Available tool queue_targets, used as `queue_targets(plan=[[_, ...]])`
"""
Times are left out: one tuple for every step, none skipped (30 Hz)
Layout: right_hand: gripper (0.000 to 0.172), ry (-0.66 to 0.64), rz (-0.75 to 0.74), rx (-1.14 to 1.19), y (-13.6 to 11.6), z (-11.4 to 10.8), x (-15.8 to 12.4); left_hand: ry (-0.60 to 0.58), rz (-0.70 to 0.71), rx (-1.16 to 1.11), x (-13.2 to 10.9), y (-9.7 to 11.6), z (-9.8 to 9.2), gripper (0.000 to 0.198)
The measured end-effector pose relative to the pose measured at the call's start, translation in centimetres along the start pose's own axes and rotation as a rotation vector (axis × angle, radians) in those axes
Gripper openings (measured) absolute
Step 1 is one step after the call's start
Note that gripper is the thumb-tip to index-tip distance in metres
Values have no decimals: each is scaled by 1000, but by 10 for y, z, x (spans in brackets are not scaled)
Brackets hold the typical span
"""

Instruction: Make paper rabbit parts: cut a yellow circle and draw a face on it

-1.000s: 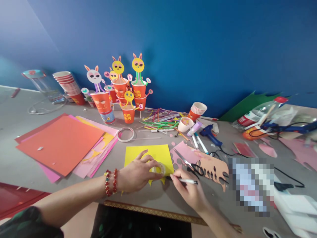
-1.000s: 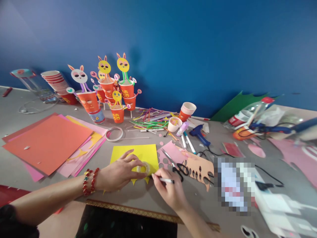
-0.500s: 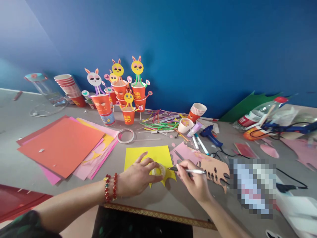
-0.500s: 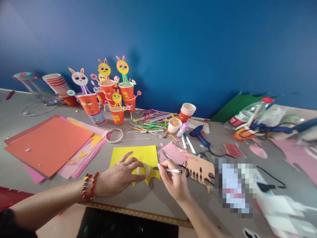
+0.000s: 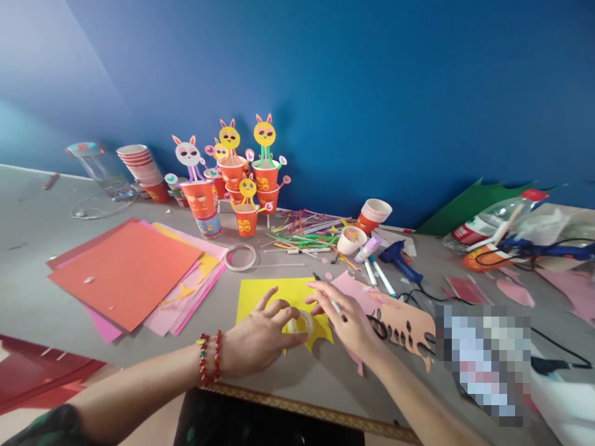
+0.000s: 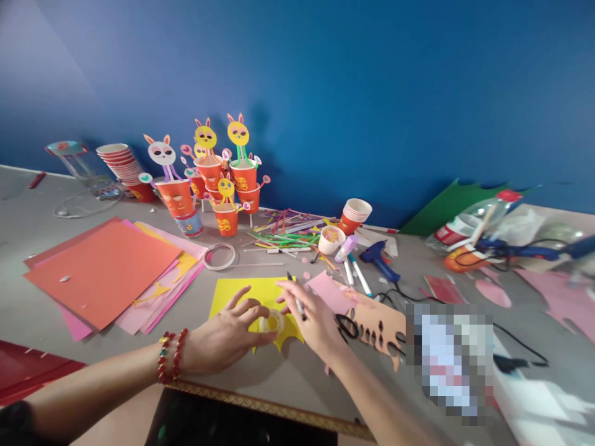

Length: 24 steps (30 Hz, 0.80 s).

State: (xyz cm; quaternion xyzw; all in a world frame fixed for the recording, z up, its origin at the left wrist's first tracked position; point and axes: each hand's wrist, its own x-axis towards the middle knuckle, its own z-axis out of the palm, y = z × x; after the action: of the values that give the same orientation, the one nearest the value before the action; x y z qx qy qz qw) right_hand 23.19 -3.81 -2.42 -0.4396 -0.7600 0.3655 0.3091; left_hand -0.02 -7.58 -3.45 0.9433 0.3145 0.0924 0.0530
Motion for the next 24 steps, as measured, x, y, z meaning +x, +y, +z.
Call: queue_targets(plan=[[30,-11,-30,-60,-1,3,-3,5,0,-1,0,-1,1,45],[31,-21,-62,-131,-1,6,-6,8,3,-2,0,-1,1,44],[31,-27,-92,-205,-1,8,-10,10,9,0,0,-2,1,44],[31,-32,-119,-274,0,10,-13,11,17,8,0,-1,0,44],[31,-34,-138,-332,0,11,-16,10,26,23,-1,1,0,43],[30,-34,-149,-377,1,12,-18,7,37,44,-1,3,-1,43],[30,-30,-155,-405,1,13,-20,2,46,71,-1,7,-2,42],[29,-26,-159,-418,2,13,-21,-6,54,100,-1,12,-1,42],[29,-24,-161,-419,2,13,-22,-11,61,131,-1,18,-1,41],[28,-24,-163,-414,2,14,-22,-13,61,165,-1,24,1,41],[28,-24,-166,-409,2,14,-22,-10,57,199,-1,30,4,40],[27,-22,-171,-403,1,14,-22,0,46,232,-1,37,7,39],[27,-23,-176,-399,1,14,-21,11,27,263,0,43,10,38],[27,-23,-180,-397,1,14,-21,23,3,289,0,49,14,38],[27,-18,-184,-396,0,13,-20,33,-26,309,1,53,18,38],[28,-16,-187,-395,-1,12,-19,41,-56,323,1,57,21,38],[28,-18,-188,-390,-1,11,-18,47,-85,332,2,60,23,39],[29,-27,-187,-380,-2,10,-16,51,-111,336,2,63,25,40],[30,-40,-182,-365,-2,9,-15,55,-131,336,2,64,26,41],[30,-55,-174,-345,-3,7,-14,56,-145,330,2,66,26,41],[30,-72,-165,-320,-3,5,-13,56,-156,323,2,66,26,41],[30,-87,-153,-290,-3,4,-11,53,-166,316,2,67,24,41],[30,-99,-138,-258,-3,2,-10,47,-174,307,2,67,23,41],[30,-112,-121,-225,-2,1,-8,36,-182,297,3,67,21,41]])
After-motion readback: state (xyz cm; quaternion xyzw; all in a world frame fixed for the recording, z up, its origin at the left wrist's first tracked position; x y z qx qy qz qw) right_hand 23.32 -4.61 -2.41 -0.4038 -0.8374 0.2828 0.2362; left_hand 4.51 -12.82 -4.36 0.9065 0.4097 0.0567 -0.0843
